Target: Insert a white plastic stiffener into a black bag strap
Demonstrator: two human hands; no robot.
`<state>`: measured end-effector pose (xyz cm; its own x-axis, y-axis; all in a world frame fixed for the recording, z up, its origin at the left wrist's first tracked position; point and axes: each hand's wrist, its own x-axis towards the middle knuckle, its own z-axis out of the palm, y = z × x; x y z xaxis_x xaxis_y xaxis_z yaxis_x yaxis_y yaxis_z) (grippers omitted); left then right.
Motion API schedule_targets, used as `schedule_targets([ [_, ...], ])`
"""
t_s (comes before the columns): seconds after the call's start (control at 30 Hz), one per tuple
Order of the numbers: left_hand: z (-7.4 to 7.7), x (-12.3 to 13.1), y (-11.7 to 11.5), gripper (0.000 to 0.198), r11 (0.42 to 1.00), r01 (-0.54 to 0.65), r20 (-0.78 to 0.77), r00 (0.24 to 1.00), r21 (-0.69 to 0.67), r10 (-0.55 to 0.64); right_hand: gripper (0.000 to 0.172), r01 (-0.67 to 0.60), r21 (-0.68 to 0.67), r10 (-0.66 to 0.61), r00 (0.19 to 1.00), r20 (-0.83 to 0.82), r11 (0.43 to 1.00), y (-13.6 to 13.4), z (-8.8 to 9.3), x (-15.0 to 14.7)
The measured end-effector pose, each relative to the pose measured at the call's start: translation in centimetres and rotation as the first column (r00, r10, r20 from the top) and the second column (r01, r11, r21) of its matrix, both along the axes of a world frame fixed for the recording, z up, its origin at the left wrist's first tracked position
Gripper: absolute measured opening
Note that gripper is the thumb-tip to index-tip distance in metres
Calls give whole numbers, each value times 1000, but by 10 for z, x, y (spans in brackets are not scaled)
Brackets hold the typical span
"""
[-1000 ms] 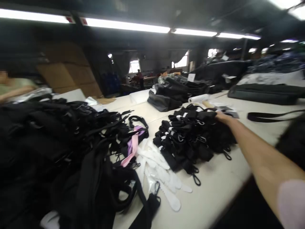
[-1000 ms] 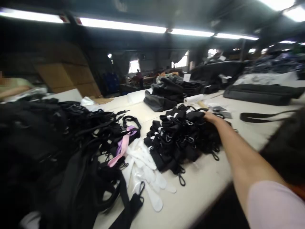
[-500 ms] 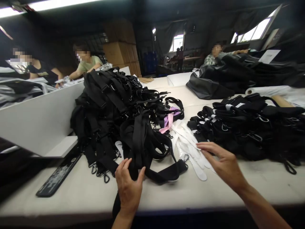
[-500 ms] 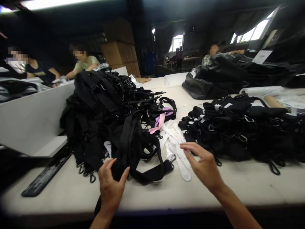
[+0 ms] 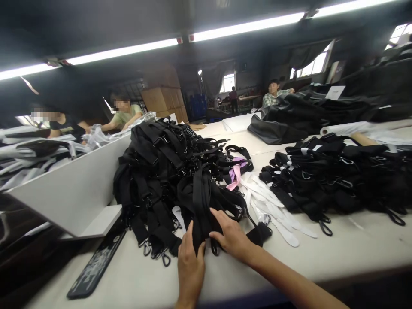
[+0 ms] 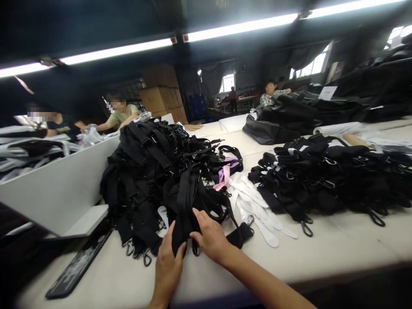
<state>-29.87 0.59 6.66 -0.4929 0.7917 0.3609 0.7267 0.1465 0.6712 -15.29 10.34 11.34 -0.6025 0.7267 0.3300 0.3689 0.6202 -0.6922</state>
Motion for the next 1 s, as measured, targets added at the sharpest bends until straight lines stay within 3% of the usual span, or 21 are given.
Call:
schedule_targets([
  [0.07, -8, -2, -6, 48, 998, -36, 60, 998, 46, 34, 67, 104, 121, -96, 993, -73, 987, -2, 4, -3],
  [0.13, -14, -1, -8, 46, 995, -53, 70, 996, 80, 47, 50, 188, 235, -171, 981, -90, 954, 0, 15, -11],
  [0.17, -16, -1, -8, 47, 994, -55, 57, 997, 91, 50, 40, 207, 268, -200, 978, -52, 941, 4, 21, -19],
  [0.23, -17, 0, -7, 48, 993, -50, 28, 999, 104, 47, 34, 225, 263, -250, 966, 63, 938, 14, 31, -38],
  [0.33, -16, 0, -7, 49, 994, -31, 15, 999, 102, 29, 32, 276, 180, -302, 943, 137, 944, 33, 34, -68],
  [0.47, -11, -1, -10, 51, 997, -7, 33, 999, 78, 4, 15, 303, 52, -303, 953, 2, 952, 43, 33, -87],
  [0.63, -11, -1, -11, 51, 998, 0, 74, 997, 60, -4, 25, 263, -123, -288, 913, -290, 957, 35, 60, -54],
  [0.7, -15, -4, -9, 52, 998, 12, 84, 996, 68, -18, 29, 106, -281, -239, 835, -496, 954, 23, 78, -28],
  [0.77, -18, -7, -7, 52, 997, 16, 95, 995, 76, -23, 33, -196, -423, -199, 662, -722, 884, 1, 92, 1],
  [0.83, -18, -9, -7, 52, 997, 7, 98, 995, 78, -14, 35, -475, -451, -165, 528, -833, 755, -31, 96, 28],
  [0.9, -13, -8, -8, 49, 993, -34, 47, 998, 117, 28, 35, -621, -466, -93, 535, -840, 630, -70, 89, 52],
  [1.0, -2, 7, -15, 44, 958, -66, -112, 989, 279, 101, 41, -673, -573, -93, 607, -789, 468, -119, 66, 77],
])
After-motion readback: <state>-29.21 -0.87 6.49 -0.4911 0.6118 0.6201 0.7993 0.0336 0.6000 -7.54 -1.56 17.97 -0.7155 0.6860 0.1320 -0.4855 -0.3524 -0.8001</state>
